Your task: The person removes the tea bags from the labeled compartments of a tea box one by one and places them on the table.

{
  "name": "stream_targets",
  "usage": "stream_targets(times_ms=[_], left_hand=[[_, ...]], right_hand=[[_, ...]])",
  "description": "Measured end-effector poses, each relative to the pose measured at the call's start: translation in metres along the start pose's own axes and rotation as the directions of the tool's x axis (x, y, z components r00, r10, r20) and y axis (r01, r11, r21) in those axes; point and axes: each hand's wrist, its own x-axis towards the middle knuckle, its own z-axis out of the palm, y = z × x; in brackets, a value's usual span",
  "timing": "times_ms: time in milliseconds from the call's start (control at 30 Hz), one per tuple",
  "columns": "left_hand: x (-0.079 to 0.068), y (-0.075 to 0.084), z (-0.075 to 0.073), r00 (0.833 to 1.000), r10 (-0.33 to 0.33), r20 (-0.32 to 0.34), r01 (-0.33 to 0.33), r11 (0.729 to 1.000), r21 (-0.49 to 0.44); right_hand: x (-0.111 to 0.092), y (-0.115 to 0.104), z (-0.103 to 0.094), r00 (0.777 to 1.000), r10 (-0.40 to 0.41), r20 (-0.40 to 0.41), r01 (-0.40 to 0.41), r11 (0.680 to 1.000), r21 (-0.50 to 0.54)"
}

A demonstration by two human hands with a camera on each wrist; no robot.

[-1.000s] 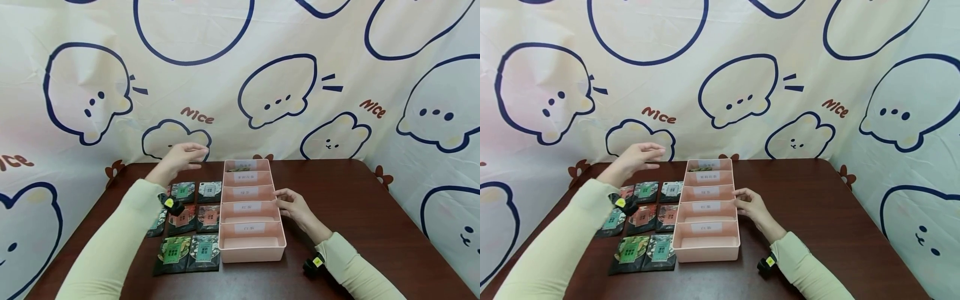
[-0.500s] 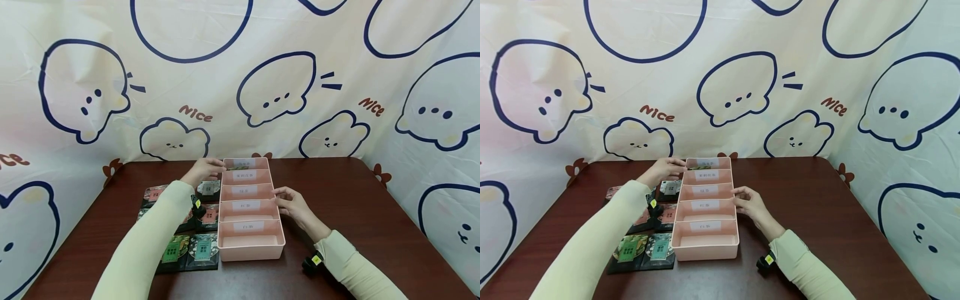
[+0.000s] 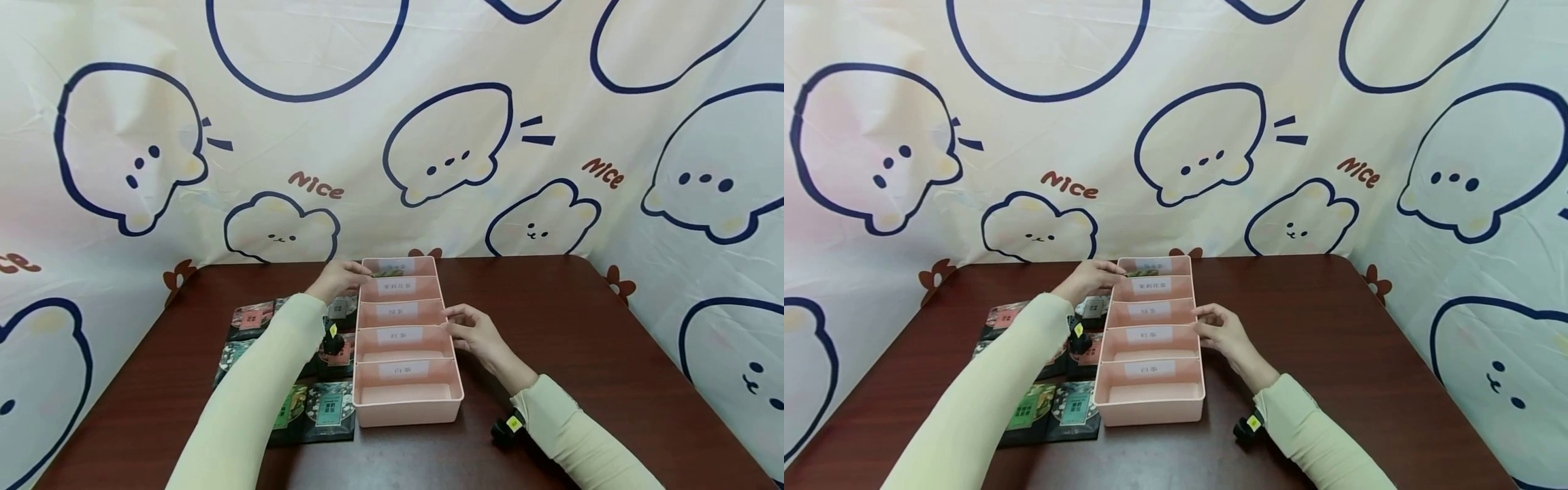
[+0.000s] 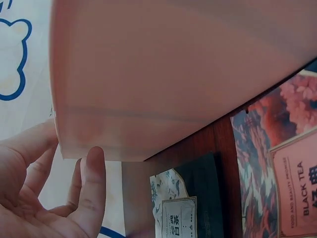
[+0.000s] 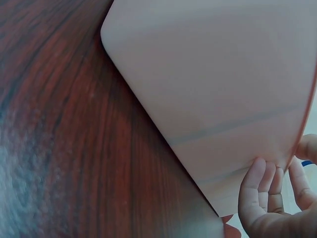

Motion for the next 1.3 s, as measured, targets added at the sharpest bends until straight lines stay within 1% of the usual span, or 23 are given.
stream_targets(times_ms=[167,233,367,467,600,700,800,867,933,1000,1067,1100,1200,1300], left_hand=[[-0.003,0.001,-0.003,1.0,0.011,-0.007,-0.011,1.0,0.005],[-0.003,0.001,-0.004,1.0,0.009,-0.012,-0.009,1.0,-0.009],[-0.003,0.004,-0.007,0.999,0.017,-0.047,-0.018,1.0,-0.015],[-0.002,0.007,-0.01,0.996,0.043,-0.073,-0.045,0.998,-0.032],[-0.001,0.014,-0.014,0.99,0.102,-0.1,-0.113,0.986,-0.119],[-0.001,0.02,-0.018,0.976,0.158,-0.152,-0.184,0.966,-0.183],[-0.003,0.027,-0.023,0.951,0.208,-0.228,-0.26,0.938,-0.229],[-0.007,0.034,-0.027,0.932,0.229,-0.28,-0.302,0.919,-0.252],[-0.012,0.04,-0.033,0.915,0.249,-0.318,-0.34,0.9,-0.273],[-0.018,0.046,-0.04,0.902,0.261,-0.345,-0.365,0.887,-0.283],[-0.025,0.05,-0.047,0.892,0.276,-0.359,-0.386,0.878,-0.284],[-0.029,0.052,-0.051,0.889,0.283,-0.361,-0.394,0.874,-0.283],[-0.043,0.057,-0.063,0.888,0.293,-0.356,-0.402,0.869,-0.288],[-0.057,0.058,-0.074,0.889,0.307,-0.341,-0.404,0.875,-0.267]], right_hand=[[0.0,-0.001,0.001,1.0,0.003,0.001,-0.003,1.0,-0.009],[0.0,-0.001,0.002,1.0,0.004,0.003,-0.004,1.0,-0.01],[0.001,-0.001,0.002,1.0,0.006,0.006,-0.006,1.0,0.002],[0.001,-0.002,0.003,1.0,0.008,0.007,-0.008,1.0,0.007],[0.0,-0.002,0.003,1.0,0.011,0.002,-0.011,1.0,0.001],[0.0,-0.001,0.004,1.0,0.012,-0.002,-0.012,1.0,-0.013],[0.0,-0.001,0.004,1.0,0.01,-0.001,-0.011,1.0,-0.023],[0.0,-0.001,0.004,1.0,0.01,0.0,-0.01,1.0,-0.022],[0.0,-0.002,0.004,1.0,0.012,0.004,-0.012,1.0,-0.023],[-0.001,-0.002,0.004,1.0,0.012,0.005,-0.012,1.0,-0.026],[-0.001,-0.002,0.003,1.0,0.008,0.002,-0.008,1.0,-0.021],[-0.001,-0.002,0.003,1.0,0.006,-0.001,-0.006,1.0,-0.017],[-0.002,-0.001,0.002,1.0,-0.01,-0.004,0.01,1.0,-0.011],[-0.002,0.0,0.0,1.0,-0.017,0.001,0.017,1.0,0.008]])
